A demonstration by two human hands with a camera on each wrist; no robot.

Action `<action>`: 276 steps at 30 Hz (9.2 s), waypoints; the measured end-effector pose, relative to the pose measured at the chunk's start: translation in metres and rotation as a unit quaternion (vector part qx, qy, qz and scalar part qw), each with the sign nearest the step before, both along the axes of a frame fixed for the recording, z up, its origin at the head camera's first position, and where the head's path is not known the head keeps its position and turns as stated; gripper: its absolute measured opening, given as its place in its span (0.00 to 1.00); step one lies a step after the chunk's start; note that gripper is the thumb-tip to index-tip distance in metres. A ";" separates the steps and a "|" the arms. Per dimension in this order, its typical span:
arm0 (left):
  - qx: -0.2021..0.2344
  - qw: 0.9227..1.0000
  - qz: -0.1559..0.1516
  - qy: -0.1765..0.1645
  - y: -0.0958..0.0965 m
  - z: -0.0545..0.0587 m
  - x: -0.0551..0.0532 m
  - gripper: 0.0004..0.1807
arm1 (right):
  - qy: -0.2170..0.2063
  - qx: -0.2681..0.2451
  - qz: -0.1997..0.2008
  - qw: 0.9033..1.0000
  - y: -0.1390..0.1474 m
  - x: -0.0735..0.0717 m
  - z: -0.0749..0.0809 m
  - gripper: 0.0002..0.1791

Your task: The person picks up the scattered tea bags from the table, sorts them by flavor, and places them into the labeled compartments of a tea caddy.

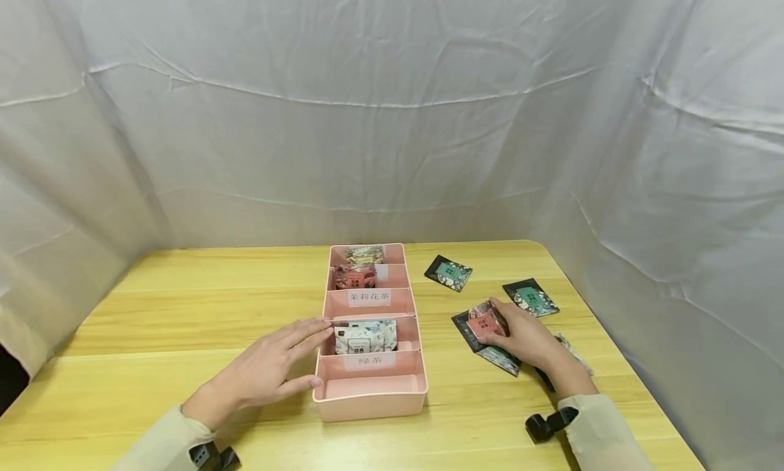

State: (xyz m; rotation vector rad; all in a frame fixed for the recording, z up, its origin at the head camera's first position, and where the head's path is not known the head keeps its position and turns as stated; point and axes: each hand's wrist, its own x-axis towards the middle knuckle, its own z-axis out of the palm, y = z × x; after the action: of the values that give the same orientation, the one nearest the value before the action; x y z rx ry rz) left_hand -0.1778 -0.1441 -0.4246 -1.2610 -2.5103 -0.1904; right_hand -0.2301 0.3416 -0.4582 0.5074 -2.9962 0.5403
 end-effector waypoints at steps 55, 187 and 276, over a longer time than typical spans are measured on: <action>-0.024 0.995 0.049 -0.079 0.005 0.004 -0.003 0.44 | -0.015 -0.126 0.002 0.992 -0.011 0.003 0.019 0.39; -0.015 0.994 0.060 -0.086 0.011 0.001 -0.002 0.44 | -0.065 -0.265 0.050 0.961 -0.178 -0.106 0.090 0.12; -0.023 0.991 0.057 -0.115 0.010 0.020 0.017 0.46 | 0.011 -0.135 0.007 0.991 -0.021 0.043 0.074 0.31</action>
State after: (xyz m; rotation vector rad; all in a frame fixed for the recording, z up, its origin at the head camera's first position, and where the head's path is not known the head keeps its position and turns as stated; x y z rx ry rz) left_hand -0.1609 -0.1345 -0.4045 -1.1673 -2.7885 -0.2657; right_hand -0.1868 0.3202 -0.3839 0.5095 -2.8363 0.9170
